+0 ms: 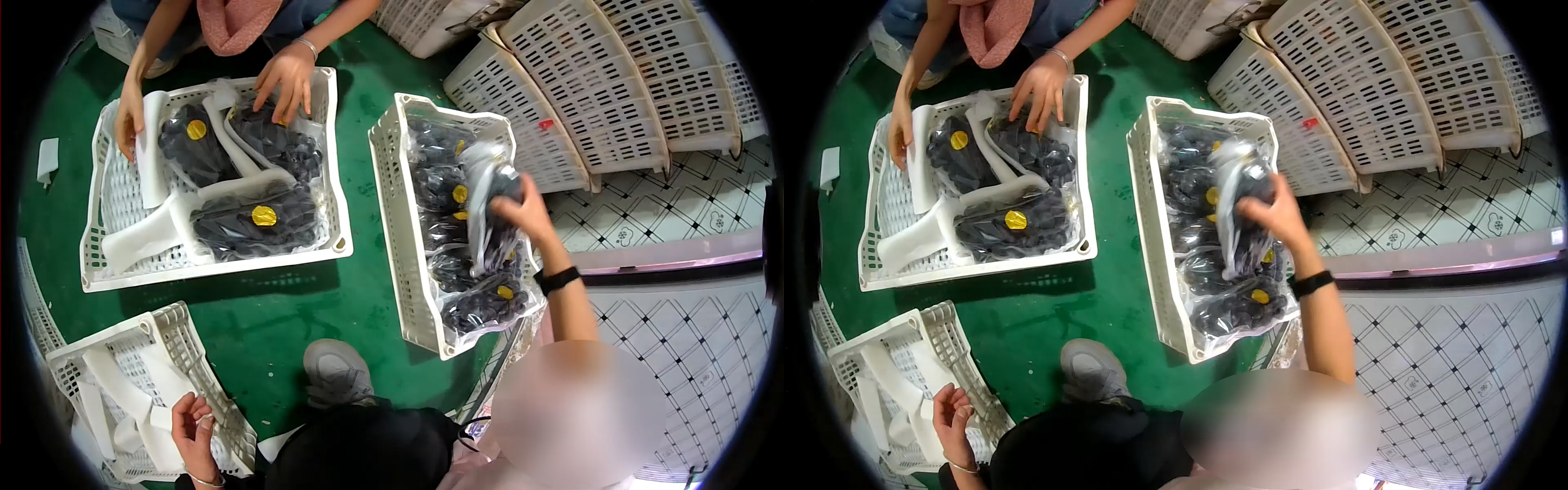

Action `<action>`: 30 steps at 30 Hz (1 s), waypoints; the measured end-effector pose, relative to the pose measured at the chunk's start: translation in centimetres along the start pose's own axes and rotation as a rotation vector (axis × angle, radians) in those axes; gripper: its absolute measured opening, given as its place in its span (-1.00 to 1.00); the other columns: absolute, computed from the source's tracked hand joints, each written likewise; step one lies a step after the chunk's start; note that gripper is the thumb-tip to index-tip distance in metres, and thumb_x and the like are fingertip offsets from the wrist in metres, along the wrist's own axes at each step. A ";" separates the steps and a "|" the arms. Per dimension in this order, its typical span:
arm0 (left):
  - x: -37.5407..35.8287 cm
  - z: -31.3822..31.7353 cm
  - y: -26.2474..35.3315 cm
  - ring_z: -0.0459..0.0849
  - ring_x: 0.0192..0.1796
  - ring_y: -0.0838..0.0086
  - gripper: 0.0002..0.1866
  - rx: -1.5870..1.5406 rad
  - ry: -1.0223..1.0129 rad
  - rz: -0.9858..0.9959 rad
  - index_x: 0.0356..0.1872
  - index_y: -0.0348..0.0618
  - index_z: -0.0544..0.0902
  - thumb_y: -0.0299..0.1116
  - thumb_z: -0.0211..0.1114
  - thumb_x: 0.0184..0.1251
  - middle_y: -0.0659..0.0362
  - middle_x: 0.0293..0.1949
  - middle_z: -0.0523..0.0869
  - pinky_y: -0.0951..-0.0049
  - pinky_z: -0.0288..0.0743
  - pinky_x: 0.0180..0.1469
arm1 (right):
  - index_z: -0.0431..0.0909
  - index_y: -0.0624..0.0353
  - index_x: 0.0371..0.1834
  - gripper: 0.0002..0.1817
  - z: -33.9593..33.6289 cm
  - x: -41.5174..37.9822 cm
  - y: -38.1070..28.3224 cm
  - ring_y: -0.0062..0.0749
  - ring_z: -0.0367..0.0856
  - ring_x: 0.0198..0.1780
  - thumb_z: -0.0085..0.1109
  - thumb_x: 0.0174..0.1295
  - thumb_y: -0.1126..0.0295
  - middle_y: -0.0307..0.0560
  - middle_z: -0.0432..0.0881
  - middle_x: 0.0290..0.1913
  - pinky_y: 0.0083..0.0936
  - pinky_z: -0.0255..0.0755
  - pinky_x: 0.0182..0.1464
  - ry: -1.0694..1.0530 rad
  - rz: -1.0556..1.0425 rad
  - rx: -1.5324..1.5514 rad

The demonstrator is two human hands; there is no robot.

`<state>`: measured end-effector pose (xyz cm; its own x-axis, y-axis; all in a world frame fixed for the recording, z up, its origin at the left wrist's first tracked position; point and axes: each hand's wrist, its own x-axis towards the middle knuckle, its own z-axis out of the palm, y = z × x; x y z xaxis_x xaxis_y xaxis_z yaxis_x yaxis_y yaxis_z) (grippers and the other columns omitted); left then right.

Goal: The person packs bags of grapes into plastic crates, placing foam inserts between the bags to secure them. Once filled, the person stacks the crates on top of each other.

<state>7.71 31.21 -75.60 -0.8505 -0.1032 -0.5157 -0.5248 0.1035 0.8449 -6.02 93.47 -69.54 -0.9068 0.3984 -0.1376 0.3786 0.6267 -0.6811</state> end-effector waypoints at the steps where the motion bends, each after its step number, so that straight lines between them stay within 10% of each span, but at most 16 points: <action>1: 0.3 -0.2 -0.4 0.56 -0.08 0.48 -0.47 0.002 0.006 -0.010 0.19 -0.27 0.43 -0.35 0.30 0.18 0.08 -0.03 0.57 0.50 0.47 -0.05 | 0.25 0.45 0.24 -0.08 -0.9 1.7 1.2 -0.30 0.56 -0.03 0.45 -0.12 0.09 0.08 0.55 -0.01 -0.39 0.47 -0.01 0.196 0.054 -0.049; 5: 0.1 0.0 -0.8 0.57 -0.09 0.49 -0.51 -0.075 0.018 -0.026 0.14 -0.26 0.45 -0.42 0.30 0.16 0.09 -0.05 0.60 0.50 0.49 -0.02 | 0.58 0.25 -0.22 -0.54 -2.9 10.1 3.5 -0.39 0.64 -0.37 0.35 0.02 0.06 -0.11 0.63 -0.37 -0.35 0.50 -0.33 0.026 0.441 0.526; 7: 0.0 0.6 -0.1 0.57 -0.08 0.50 -0.56 -0.047 0.034 -0.030 0.11 -0.27 0.46 -0.47 0.28 0.17 0.12 -0.08 0.61 0.50 0.47 0.01 | 0.59 0.35 -0.13 -0.42 -1.1 10.7 -0.4 -0.35 0.66 -0.36 0.38 -0.03 0.03 -0.06 0.66 -0.34 -0.43 0.53 -0.28 0.229 0.398 0.120; 10: -0.2 0.4 -0.1 0.55 -0.06 0.52 -0.57 -0.043 0.051 -0.046 0.11 -0.27 0.46 -0.55 0.24 0.16 0.14 -0.06 0.60 0.53 0.45 0.02 | 0.29 0.45 0.22 0.05 -0.7 19.4 11.0 -0.02 0.54 0.13 0.33 -0.15 -0.25 0.26 0.53 0.09 -0.30 0.39 0.15 0.287 0.169 -0.366; 14: -0.3 0.5 -0.6 0.55 -0.05 0.53 -0.56 -0.055 0.093 -0.082 0.12 -0.25 0.46 -0.58 0.23 0.16 0.16 -0.06 0.60 0.55 0.45 0.01 | 0.01 0.25 0.41 0.07 2.4 19.1 8.4 0.35 0.29 0.28 0.18 -0.02 -0.26 0.37 0.31 0.29 -0.02 0.18 0.31 0.308 0.413 -0.852; 18: 0.5 2.2 -0.5 0.52 -0.08 0.60 -0.61 -0.082 0.080 -0.058 0.09 -0.29 0.48 -0.61 0.20 0.19 0.18 -0.08 0.59 0.63 0.43 -0.04 | 0.35 0.27 0.22 -0.39 9.9 9.5 -5.3 0.12 0.41 0.21 0.26 0.09 0.29 0.21 0.46 0.18 -0.17 0.32 0.21 -0.038 -0.639 -0.550; 22: 1.7 5.1 -1.0 0.53 -0.11 0.59 -0.63 -0.149 -0.016 -0.030 0.09 -0.32 0.48 -0.59 0.19 0.22 0.16 -0.12 0.58 0.62 0.44 -0.05 | 0.43 0.30 0.14 -0.45 21.2 0.4 -16.0 0.11 0.45 0.12 0.30 0.04 0.35 0.22 0.50 0.09 -0.21 0.36 0.17 -0.442 -1.025 -0.293; 30: 0.6 6.1 -1.7 0.58 -0.05 0.47 -0.59 -0.027 -0.017 0.027 0.12 -0.19 0.48 -0.50 0.26 0.23 0.14 -0.09 0.59 0.47 0.50 -0.02 | 0.49 0.34 0.06 -0.45 30.5 2.8 -18.8 0.09 0.53 0.01 0.38 -0.07 0.42 0.22 0.57 -0.04 -0.33 0.42 0.09 -0.721 -1.010 -0.377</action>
<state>7.89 36.96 -78.19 -0.8648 -0.0843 -0.4950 -0.5010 0.0795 0.8618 -21.34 62.37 -79.09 -0.6697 -0.7331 -0.1187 -0.6060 0.6319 -0.4832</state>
